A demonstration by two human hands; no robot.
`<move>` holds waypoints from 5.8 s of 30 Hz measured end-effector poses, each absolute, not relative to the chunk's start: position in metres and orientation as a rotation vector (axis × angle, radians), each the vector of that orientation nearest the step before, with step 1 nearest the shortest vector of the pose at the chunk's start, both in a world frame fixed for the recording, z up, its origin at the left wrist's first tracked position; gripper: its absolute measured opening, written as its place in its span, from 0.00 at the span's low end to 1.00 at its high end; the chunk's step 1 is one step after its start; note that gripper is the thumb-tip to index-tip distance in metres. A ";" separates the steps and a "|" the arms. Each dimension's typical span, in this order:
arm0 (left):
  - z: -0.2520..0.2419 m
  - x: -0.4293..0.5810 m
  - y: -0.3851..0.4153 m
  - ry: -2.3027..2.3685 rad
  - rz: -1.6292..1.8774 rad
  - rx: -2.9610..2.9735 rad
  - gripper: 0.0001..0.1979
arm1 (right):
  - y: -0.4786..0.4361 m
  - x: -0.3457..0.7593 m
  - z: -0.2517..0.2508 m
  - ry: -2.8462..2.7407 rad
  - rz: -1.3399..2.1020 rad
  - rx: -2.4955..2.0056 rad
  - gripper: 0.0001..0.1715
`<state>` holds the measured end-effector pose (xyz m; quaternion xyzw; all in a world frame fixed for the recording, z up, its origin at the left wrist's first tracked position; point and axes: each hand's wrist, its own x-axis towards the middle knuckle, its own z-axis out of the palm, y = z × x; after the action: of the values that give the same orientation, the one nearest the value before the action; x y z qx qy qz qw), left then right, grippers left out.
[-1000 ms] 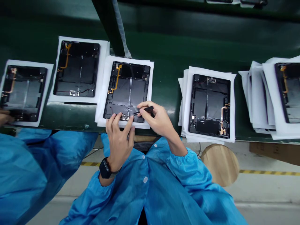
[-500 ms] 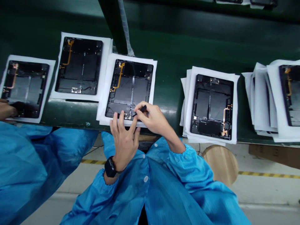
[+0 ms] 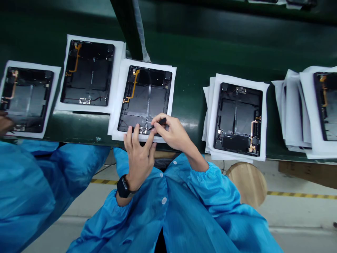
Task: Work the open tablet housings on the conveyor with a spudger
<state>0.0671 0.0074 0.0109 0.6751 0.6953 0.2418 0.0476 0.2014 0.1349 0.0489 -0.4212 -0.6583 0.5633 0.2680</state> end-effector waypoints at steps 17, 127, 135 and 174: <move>0.009 0.061 0.004 2.064 0.974 2.031 0.21 | 0.132 0.200 0.052 -1.925 1.283 -1.213 0.05; 0.003 0.045 0.003 2.059 0.906 2.056 0.24 | 0.142 0.217 0.043 -2.211 1.193 -0.845 0.10; 0.002 0.045 0.003 2.042 0.923 2.026 0.26 | 0.141 0.216 0.045 -2.229 1.191 -0.859 0.10; 0.020 0.043 0.006 2.099 0.610 2.227 0.25 | 0.132 0.216 0.035 -1.697 1.475 -1.018 0.10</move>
<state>0.0429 0.0059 0.0201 0.7136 0.6726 0.1956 0.0106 0.2159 0.1325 0.0347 -0.3892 -0.6491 0.5640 0.3304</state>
